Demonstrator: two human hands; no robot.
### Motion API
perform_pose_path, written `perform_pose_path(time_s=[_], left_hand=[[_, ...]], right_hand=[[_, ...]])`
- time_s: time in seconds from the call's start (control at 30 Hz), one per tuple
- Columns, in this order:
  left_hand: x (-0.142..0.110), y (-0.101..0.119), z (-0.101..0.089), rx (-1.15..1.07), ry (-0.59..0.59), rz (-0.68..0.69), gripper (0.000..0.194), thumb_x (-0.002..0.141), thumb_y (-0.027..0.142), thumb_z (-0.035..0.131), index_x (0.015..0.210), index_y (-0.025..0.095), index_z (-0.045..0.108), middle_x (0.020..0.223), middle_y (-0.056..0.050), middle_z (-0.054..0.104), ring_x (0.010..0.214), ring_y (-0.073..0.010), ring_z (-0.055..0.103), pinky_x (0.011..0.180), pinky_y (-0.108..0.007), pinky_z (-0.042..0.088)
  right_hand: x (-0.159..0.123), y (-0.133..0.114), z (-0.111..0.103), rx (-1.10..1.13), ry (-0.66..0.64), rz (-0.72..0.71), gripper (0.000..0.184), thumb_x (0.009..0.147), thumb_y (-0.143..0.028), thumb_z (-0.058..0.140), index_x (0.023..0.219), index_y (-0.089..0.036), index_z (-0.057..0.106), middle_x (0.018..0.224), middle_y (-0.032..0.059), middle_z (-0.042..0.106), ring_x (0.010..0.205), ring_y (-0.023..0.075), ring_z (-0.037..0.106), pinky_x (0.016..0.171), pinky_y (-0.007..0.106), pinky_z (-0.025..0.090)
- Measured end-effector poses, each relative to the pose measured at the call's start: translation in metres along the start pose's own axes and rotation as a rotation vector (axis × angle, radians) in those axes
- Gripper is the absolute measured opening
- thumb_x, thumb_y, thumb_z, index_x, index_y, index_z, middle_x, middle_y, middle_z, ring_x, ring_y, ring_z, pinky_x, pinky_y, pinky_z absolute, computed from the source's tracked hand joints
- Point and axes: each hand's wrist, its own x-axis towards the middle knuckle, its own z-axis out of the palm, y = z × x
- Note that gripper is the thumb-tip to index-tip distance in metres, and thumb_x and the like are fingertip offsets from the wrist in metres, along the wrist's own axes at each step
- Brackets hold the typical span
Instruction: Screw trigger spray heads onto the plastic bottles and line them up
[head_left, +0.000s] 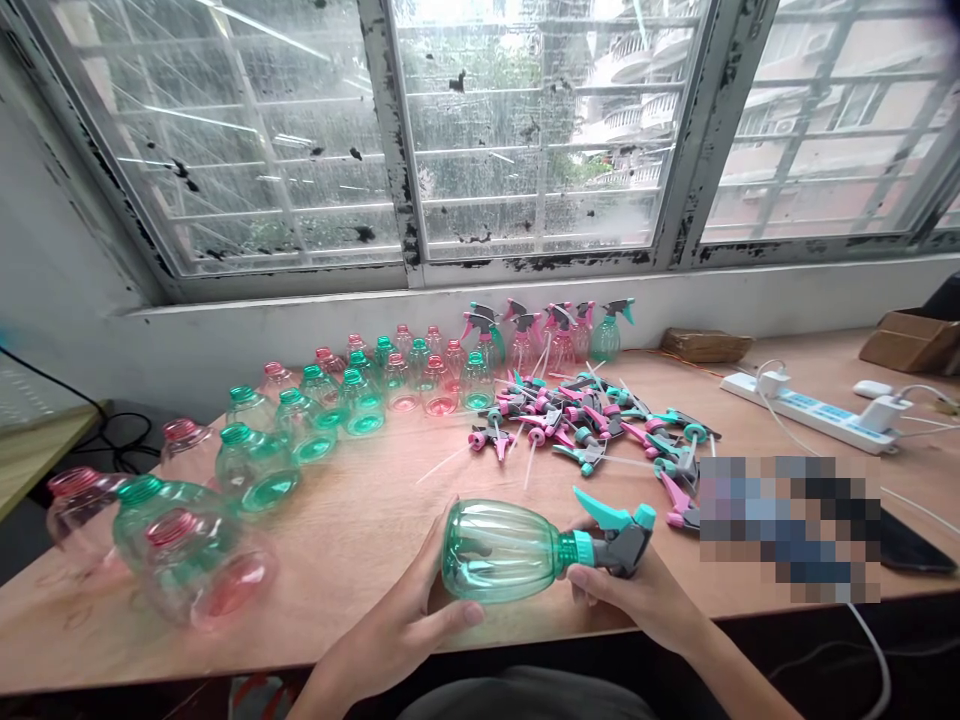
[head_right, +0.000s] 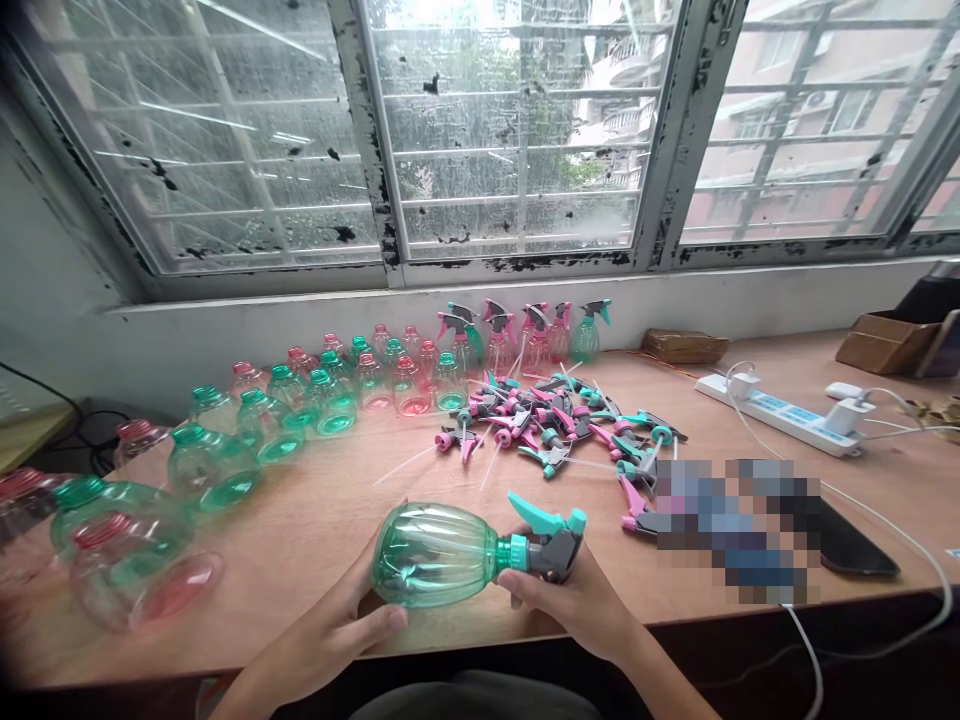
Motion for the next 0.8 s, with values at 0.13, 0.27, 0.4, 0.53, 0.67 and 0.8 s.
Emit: perform_pose_path(time_s=[0.13,0.27,0.4,0.53,0.67,0.8], left_hand=[[0.0008,0.0013,0.0010,-0.003,0.010,0.007,0.094,0.096,0.041,0.067,0.164,0.036,0.002,0.175,-0.001,0.003,0.160,-0.0326,0.001,0.130,-0.052,0.001],[0.0011,0.0017,0.0013,0.003,0.020,0.027,0.099,0.096,0.037,0.068,0.162,0.043,-0.005,0.175,0.003,0.001,0.160,-0.0319,0.006,0.130,-0.052,0.007],[0.0010,0.0017,0.0018,-0.008,0.024,0.041,0.098,0.097,0.035,0.067,0.161,0.044,-0.006,0.175,0.004,0.002,0.159,-0.0319,0.011,0.130,-0.049,0.014],[0.0010,0.0014,0.0019,0.000,0.037,0.052,0.100,0.098,0.035,0.066,0.161,0.040,-0.011,0.175,0.000,-0.001,0.160,-0.0331,0.005,0.129,-0.052,0.009],[0.0003,0.0013,0.0011,0.021,0.000,0.031,0.103,0.097,0.037,0.066,0.160,0.040,-0.015,0.175,0.000,-0.004,0.160,-0.0337,0.002,0.129,-0.054,0.006],[0.0006,0.0009,0.0012,-0.007,-0.003,0.031,0.101,0.097,0.037,0.066,0.161,0.039,-0.012,0.175,-0.001,0.001,0.160,-0.0323,0.006,0.129,-0.052,0.008]], right_hand=[[0.0000,-0.0009,0.0001,0.003,-0.021,0.007,0.040,0.080,-0.049,0.084,0.102,-0.019,0.068,0.064,-0.0011,0.070,0.057,0.0168,0.062,0.060,0.031,0.052],[0.0000,-0.0015,0.0016,0.030,-0.002,0.006,0.041,0.079,-0.048,0.085,0.102,-0.019,0.067,0.063,-0.0021,0.069,0.056,0.0156,0.061,0.059,0.029,0.051],[0.0004,-0.0016,0.0020,0.027,-0.005,-0.012,0.043,0.080,-0.048,0.085,0.107,-0.019,0.066,0.064,-0.0022,0.070,0.056,0.0160,0.061,0.059,0.030,0.051],[0.0012,-0.0002,0.0005,0.013,-0.016,-0.011,0.043,0.079,-0.048,0.085,0.105,-0.018,0.067,0.064,-0.0020,0.069,0.056,0.0166,0.062,0.058,0.031,0.052],[0.0014,0.0012,0.0001,0.020,-0.022,-0.002,0.043,0.079,-0.048,0.085,0.104,-0.018,0.068,0.064,-0.0018,0.070,0.056,0.0165,0.061,0.059,0.031,0.051],[0.0010,0.0022,0.0003,0.012,-0.016,-0.006,0.043,0.080,-0.047,0.085,0.109,-0.019,0.068,0.065,-0.0019,0.071,0.057,0.0171,0.062,0.060,0.031,0.051]])
